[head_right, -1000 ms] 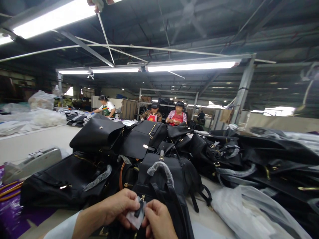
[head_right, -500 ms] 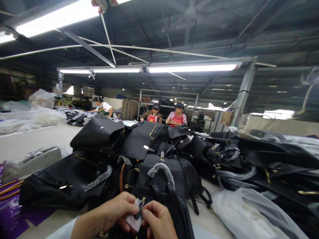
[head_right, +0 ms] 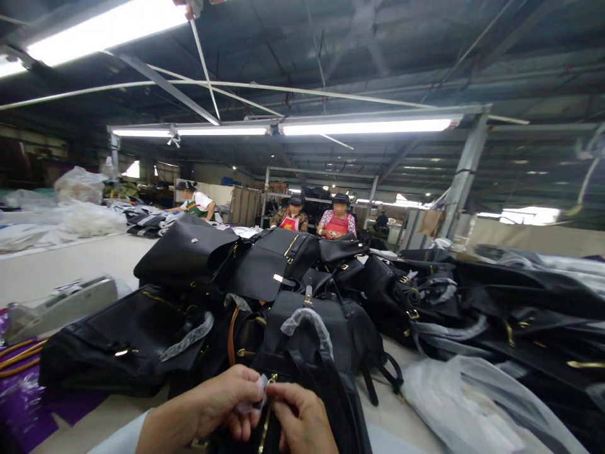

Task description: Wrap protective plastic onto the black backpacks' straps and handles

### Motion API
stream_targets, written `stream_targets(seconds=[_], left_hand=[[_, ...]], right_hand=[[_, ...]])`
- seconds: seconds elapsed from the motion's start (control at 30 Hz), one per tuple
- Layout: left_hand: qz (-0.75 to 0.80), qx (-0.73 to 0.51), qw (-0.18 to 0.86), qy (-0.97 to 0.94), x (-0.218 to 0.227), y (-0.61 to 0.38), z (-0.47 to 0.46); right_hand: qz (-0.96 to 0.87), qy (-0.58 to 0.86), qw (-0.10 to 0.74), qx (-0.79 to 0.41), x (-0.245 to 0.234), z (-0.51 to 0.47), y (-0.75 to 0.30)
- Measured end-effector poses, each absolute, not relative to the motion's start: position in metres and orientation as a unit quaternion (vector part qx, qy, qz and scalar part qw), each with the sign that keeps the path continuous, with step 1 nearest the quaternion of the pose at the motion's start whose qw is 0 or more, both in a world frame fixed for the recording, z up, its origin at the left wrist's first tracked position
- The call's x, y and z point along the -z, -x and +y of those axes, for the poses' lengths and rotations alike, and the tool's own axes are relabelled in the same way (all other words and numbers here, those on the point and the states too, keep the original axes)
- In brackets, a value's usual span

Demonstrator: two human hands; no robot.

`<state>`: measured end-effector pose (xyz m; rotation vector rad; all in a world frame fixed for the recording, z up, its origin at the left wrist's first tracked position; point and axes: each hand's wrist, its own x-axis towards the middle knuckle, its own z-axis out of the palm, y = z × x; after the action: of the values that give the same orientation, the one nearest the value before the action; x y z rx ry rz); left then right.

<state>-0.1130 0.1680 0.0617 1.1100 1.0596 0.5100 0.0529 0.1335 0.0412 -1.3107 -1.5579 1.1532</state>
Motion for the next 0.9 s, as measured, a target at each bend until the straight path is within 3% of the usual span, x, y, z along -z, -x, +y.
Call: stream_targets(seconds=[0.2,0.53,0.67,0.73,0.9], left_hand=[[0.464,-0.228,0.691,-0.505,-0.064,0.111,0.164],[0.472,-0.258,0.652,-0.535,-0.064,0.111,0.154],[0.490,-0.280,0.622,-0.543,-0.059,0.108,0.154],[0.494,-0.284,0.610,-0.550,-0.058,0.107,0.154],[0.495,-0.291,0.592,-0.566,-0.055,0.106,0.154]], right_hand=[[-0.703,0.479,0.380,-0.363,-0.036,0.132,-0.057],[-0.663,0.510,0.374,-0.402,-0.045,0.128,-0.054],[-0.727,0.483,0.422,-0.247,-0.063,0.133,-0.059],[-0.793,0.441,0.388,-0.162,-0.077,0.138,-0.059],[-0.886,0.422,0.181,-0.058,-0.100,0.154,-0.049]])
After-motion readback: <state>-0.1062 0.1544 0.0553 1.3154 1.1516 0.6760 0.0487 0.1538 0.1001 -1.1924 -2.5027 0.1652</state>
